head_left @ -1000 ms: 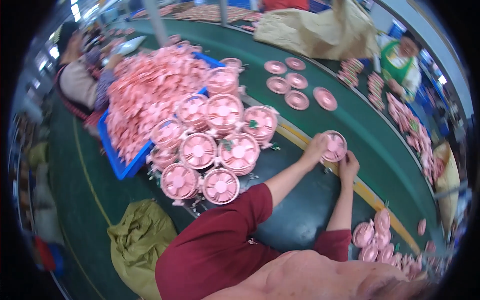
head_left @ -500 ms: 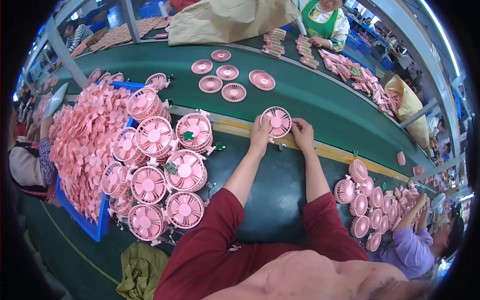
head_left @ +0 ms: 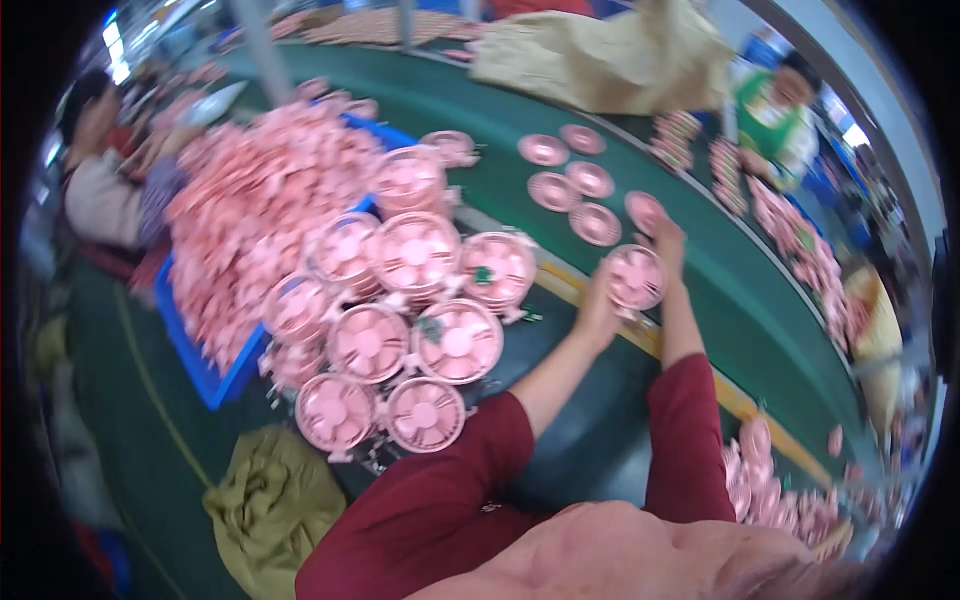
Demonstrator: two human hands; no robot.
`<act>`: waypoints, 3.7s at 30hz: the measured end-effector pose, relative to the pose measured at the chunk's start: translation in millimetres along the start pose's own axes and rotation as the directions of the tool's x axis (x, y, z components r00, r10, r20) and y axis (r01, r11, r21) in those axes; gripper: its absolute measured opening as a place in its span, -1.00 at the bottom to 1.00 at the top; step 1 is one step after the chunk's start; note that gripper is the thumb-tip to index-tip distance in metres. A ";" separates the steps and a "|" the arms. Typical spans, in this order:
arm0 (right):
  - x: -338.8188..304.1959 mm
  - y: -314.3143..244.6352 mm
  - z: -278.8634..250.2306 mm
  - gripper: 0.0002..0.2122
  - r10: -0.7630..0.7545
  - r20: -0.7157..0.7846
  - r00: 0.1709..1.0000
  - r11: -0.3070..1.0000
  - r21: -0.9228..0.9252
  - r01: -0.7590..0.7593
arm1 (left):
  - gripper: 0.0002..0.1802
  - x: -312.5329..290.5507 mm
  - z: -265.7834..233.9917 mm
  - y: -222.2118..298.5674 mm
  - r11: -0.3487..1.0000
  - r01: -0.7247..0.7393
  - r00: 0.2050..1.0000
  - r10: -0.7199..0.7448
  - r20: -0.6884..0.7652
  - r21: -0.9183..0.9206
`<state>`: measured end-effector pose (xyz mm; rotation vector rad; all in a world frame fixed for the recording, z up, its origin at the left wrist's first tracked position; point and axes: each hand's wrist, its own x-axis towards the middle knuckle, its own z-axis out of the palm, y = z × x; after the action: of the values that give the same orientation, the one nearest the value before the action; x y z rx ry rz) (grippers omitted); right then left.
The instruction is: The person assembles small fans by taking fan covers and fan bodies from the conveyor line, pressing the covers onto the fan frames by hand, and setting the assembled fans on the conveyor belt.
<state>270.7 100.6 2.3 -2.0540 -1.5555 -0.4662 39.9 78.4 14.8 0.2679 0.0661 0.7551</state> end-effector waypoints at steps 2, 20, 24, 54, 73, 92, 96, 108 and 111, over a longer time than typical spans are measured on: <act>-6.3 -6.5 9.7 -0.70 0.132 -0.037 0.991 0.990 0.051 -0.130 | -0.45 1.8 -12.8 0.9 0.998 0.050 0.998 -0.051 -0.022 -0.040; -97.4 -150.6 -141.5 -0.57 0.220 -0.042 0.975 0.862 0.476 -0.174 | -0.50 -11.9 -1.5 6.0 0.969 0.243 0.961 -0.233 0.151 -0.053; -102.0 -162.0 -142.2 -0.52 0.048 -0.023 0.999 0.964 0.265 -0.041 | -0.51 -17.1 7.9 7.1 0.948 0.312 0.945 -0.303 0.125 -0.059; -109.9 -190.7 -117.9 -0.48 0.355 0.164 0.920 0.059 0.979 -0.197 | -0.60 -41.8 49.1 2.0 0.193 -0.680 0.691 0.490 0.532 0.707; -117.4 -173.6 -91.7 -0.49 0.396 0.115 0.911 0.301 0.921 -0.248 | -0.65 -36.2 34.4 -1.3 0.349 -0.502 0.851 0.364 0.379 0.791; -118.0 -158.8 -85.9 -0.44 0.375 -0.011 0.927 0.534 0.820 -0.206 | -0.57 -33.2 34.6 -1.3 0.351 -0.436 0.886 0.330 0.326 0.829; -101.2 -104.7 -123.4 -0.45 0.465 0.080 0.882 0.747 0.499 -0.440 | -0.56 -19.2 12.8 5.9 0.164 -0.374 0.904 0.286 0.319 0.913; -115.5 -51.5 -94.8 -0.48 0.349 -0.134 0.928 0.936 -0.002 -0.352 | -0.41 96.7 13.5 76.1 -0.696 0.107 0.783 0.499 0.372 0.710; -94.2 -92.1 -71.6 -0.59 0.343 -0.046 0.938 0.939 0.031 -0.342 | -0.40 111.4 -8.5 165.1 -0.836 0.295 0.845 0.454 0.282 0.463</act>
<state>158.4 3.9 25.5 -2.2172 -1.1331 -0.3625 9.5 271.4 54.2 2.6040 1.6124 0.7901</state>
